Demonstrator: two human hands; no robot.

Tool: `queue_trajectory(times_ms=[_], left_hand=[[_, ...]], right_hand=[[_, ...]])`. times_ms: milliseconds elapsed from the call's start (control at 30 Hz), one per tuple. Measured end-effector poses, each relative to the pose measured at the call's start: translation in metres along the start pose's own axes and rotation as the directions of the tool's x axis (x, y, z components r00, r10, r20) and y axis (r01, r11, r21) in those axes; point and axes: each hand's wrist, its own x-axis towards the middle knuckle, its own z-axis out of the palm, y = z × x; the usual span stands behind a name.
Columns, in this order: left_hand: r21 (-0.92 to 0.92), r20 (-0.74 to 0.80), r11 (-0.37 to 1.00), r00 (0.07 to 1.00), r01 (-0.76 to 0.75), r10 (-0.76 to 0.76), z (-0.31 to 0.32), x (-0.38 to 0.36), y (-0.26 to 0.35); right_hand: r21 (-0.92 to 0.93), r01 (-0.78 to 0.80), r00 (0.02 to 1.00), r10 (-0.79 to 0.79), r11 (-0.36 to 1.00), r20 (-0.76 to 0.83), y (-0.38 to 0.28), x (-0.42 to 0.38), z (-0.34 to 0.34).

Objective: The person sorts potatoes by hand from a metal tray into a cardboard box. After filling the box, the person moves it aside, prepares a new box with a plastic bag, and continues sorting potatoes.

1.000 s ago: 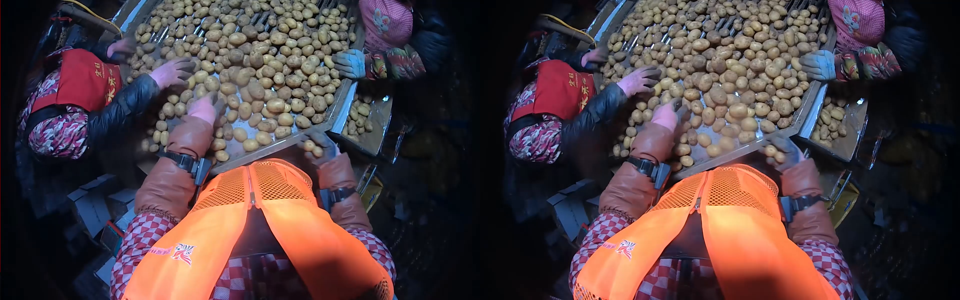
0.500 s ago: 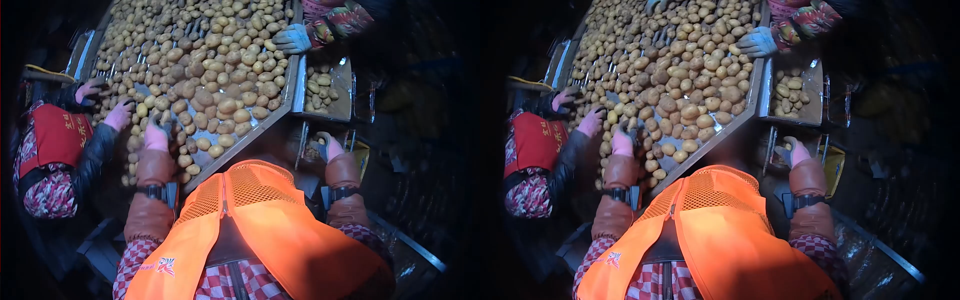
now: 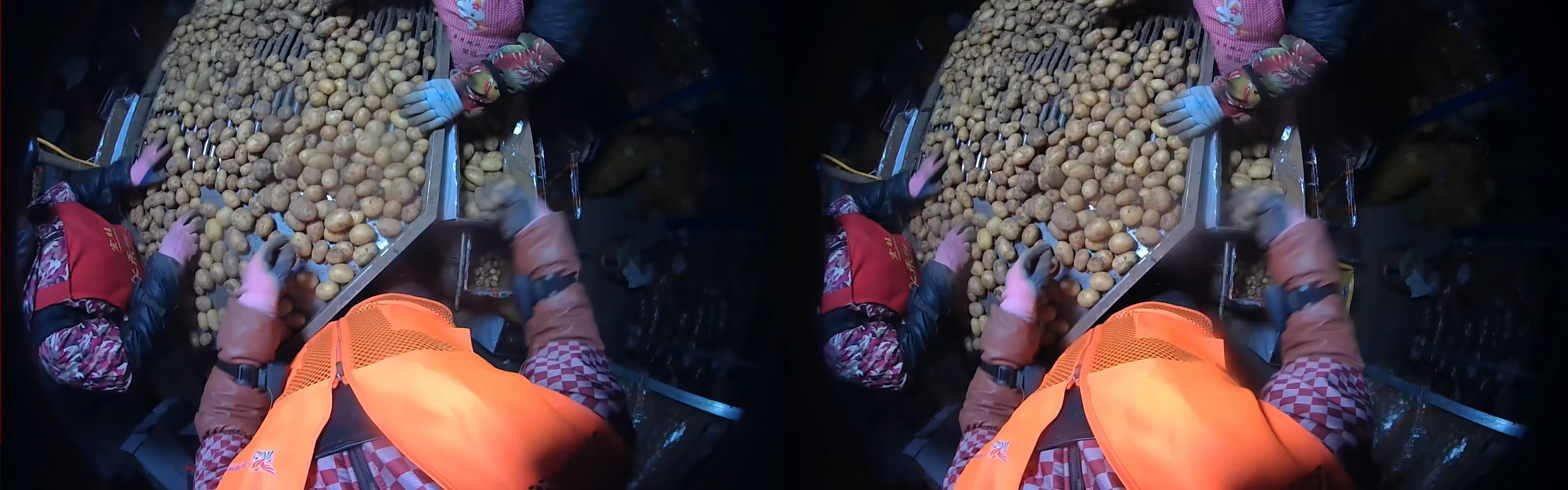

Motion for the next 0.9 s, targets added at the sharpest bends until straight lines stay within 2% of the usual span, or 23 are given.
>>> queue_trajectory(times_ms=[33, 67, 100, 167, 233, 267, 300, 333, 400, 433, 467, 500, 533, 567, 633, 667, 700, 800, 833, 867, 900], left_hand=[[0.084, -0.025, 0.993, 0.996, 0.084, -0.082, -0.014, -0.007, 0.001], [0.096, -0.08, 0.994, 0.996, 0.053, -0.046, -0.023, -0.011, -0.007], [0.112, -0.132, 0.993, 0.991, 0.024, -0.009, -0.031, -0.016, -0.017], [0.085, -0.221, 0.996, 0.974, -0.028, 0.046, -0.044, -0.017, -0.032], [0.007, -0.305, 0.992, 0.945, -0.124, 0.12, -0.048, -0.015, -0.057], [-0.028, -0.351, 0.986, 0.925, -0.167, 0.147, -0.047, -0.018, -0.073], [-0.073, -0.338, 0.982, 0.931, -0.174, 0.139, -0.045, -0.02, -0.086], [0.172, -0.357, 0.985, 0.932, 0.003, 0.059, -0.035, -0.036, -0.045], [0.207, -0.248, 0.978, 0.967, -0.002, 0.055, -0.026, -0.036, -0.05], [0.46, -0.187, 0.878, 0.952, -0.134, 0.243, -0.03, -0.041, -0.049], [0.677, -0.119, 0.696, 0.898, -0.238, 0.423, -0.034, -0.046, -0.049], [0.789, -0.116, 0.59, 0.901, -0.172, 0.419, -0.035, -0.05, -0.04], [0.873, -0.09, 0.469, 0.902, -0.133, 0.423, -0.042, -0.057, -0.042], [0.882, -0.155, 0.468, 0.907, -0.052, 0.392, -0.055, -0.064, -0.065], [0.884, -0.25, 0.463, 0.904, 0.067, 0.346, -0.071, -0.071, -0.129], [0.844, -0.297, 0.532, 0.886, 0.068, 0.356, -0.087, -0.076, -0.152], [0.807, -0.375, 0.573, 0.874, 0.144, 0.309, -0.095, -0.091, -0.156], [0.661, -0.594, 0.656, 0.788, 0.364, 0.162, -0.093, -0.112, -0.139], [0.604, -0.654, 0.671, 0.748, 0.43, 0.109, -0.088, -0.112, -0.13], [0.666, -0.626, 0.635, 0.756, 0.391, 0.19, -0.08, -0.101, -0.137], [0.606, -0.558, 0.735, 0.821, 0.304, 0.121, -0.071, -0.089, -0.109]], right_hand=[[0.529, -0.118, 0.922, 0.291, 0.841, -0.255, -0.021, 0.002, -0.034], [0.642, -0.002, 0.831, 0.359, 0.767, -0.426, -0.032, 0.007, -0.064], [0.656, 0.108, 0.736, 0.383, 0.747, -0.557, -0.038, 0.013, -0.087], [0.573, 0.211, 0.595, 0.361, 0.792, -0.718, -0.039, 0.029, -0.104], [0.465, 0.169, 0.518, 0.323, 0.869, -0.792, -0.028, 0.054, -0.079], [0.422, 0.097, 0.509, 0.319, 0.901, -0.799, -0.02, 0.066, -0.052], [0.408, 0.02, 0.516, 0.341, 0.913, -0.786, -0.012, 0.073, -0.022], [0.423, -0.055, 0.561, 0.378, 0.904, -0.736, -0.006, 0.079, 0.008], [0.566, -0.156, 0.679, 0.504, 0.809, -0.534, 0.013, 0.091, 0.059], [0.733, -0.121, 0.939, 0.317, 0.67, -0.134, 0.054, 0.099, 0.058], [0.723, -0.19, 0.955, 0.295, 0.665, -0.021, 0.061, 0.104, 0.083], [0.701, -0.255, 0.959, 0.27, 0.666, 0.092, 0.065, 0.11, 0.11], [0.46, -0.34, 0.884, 0.446, 0.82, -0.14, 0.017, 0.103, 0.156], [0.375, -0.34, 0.911, 0.401, 0.863, -0.095, 0.015, 0.104, 0.179], [0.161, -0.409, 0.911, 0.411, 0.898, 0.023, 0.001, 0.114, 0.2], [0.088, -0.435, 0.9, 0.43, 0.896, 0.073, -0.002, 0.119, 0.21], [0.001, -0.454, 0.889, 0.453, 0.891, 0.064, -0.01, 0.12, 0.217], [-0.084, -0.5, 0.862, 0.505, 0.862, 0.049, -0.017, 0.117, 0.242], [-0.087, -0.455, 0.88, 0.462, 0.886, 0.109, -0.014, 0.116, 0.252], [-0.141, -0.286, 0.947, 0.301, 0.948, 0.108, 0.007, 0.116, 0.264], [-0.122, -0.324, 0.937, 0.336, 0.938, 0.097, -0.003, 0.116, 0.291]])
